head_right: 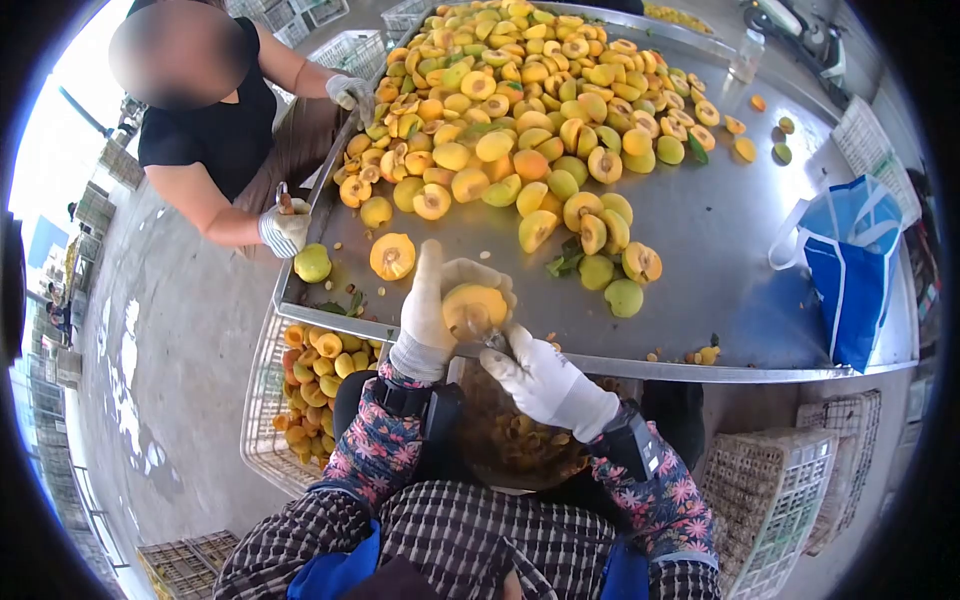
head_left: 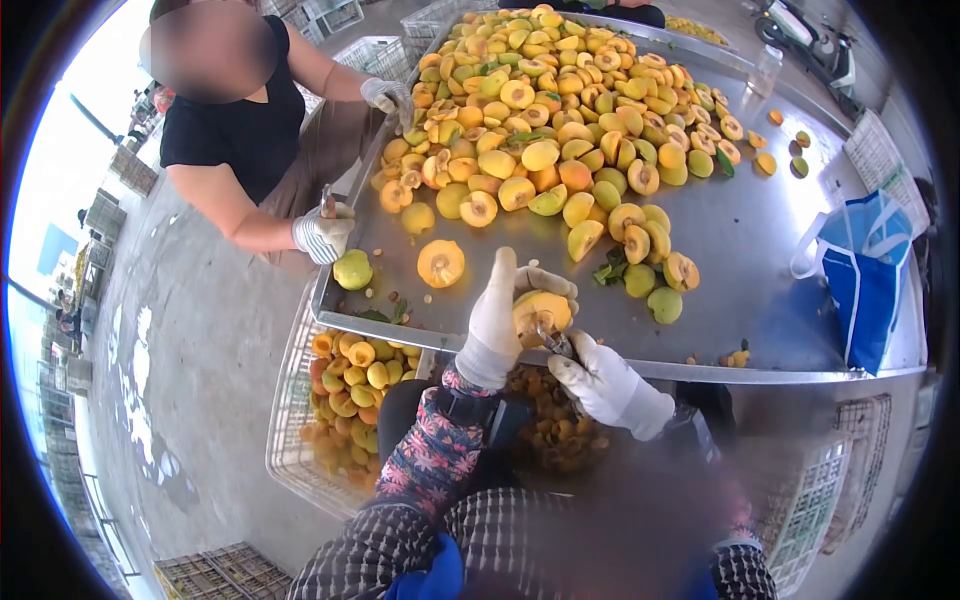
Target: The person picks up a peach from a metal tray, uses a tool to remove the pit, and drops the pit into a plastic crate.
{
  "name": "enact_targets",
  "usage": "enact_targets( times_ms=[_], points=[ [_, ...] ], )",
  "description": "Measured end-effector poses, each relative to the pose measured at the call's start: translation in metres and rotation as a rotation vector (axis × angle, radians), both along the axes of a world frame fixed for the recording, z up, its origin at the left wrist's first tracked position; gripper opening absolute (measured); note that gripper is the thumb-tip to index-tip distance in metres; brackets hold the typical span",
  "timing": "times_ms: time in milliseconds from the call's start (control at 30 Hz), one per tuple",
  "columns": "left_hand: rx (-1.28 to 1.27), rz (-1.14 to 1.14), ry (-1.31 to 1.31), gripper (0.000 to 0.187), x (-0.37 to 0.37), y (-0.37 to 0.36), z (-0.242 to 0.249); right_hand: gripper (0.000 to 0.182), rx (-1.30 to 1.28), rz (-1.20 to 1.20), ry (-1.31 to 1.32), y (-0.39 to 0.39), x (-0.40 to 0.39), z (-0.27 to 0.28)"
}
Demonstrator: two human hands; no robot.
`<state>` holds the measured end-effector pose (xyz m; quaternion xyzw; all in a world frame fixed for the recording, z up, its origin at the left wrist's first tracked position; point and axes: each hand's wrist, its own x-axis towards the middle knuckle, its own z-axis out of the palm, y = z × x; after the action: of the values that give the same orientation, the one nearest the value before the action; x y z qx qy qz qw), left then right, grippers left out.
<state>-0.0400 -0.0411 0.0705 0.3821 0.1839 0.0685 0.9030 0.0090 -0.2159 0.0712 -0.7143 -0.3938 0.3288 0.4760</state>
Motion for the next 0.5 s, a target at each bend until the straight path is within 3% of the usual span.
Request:
enact_targets(
  times_ms=[67,100,200,300,400,500],
  points=[
    [-0.073,0.164,-0.129,0.078,-0.001,-0.013,0.008,0.028,-0.033,0.008,0.152,-0.002,0.006,-0.001],
    [-0.109,0.245,-0.196,0.078,0.0,-0.02,0.013,0.032,-0.058,-0.033,0.358,-0.003,0.006,0.008],
    [-0.042,0.235,-0.271,0.072,0.0,-0.023,-0.002,0.032,0.072,-0.014,-0.012,-0.003,0.006,-0.006],
    [0.031,0.166,-0.112,0.059,-0.003,-0.015,-0.006,0.032,0.029,-0.055,-0.641,-0.004,0.0,-0.008],
    [0.008,0.077,-0.04,0.055,-0.004,-0.012,0.003,0.032,0.055,-0.063,-0.499,-0.003,-0.012,-0.011],
    [-0.006,-0.044,-0.056,0.055,-0.007,-0.007,0.004,0.027,0.236,-0.06,-0.143,-0.001,-0.022,-0.019]
  ],
)
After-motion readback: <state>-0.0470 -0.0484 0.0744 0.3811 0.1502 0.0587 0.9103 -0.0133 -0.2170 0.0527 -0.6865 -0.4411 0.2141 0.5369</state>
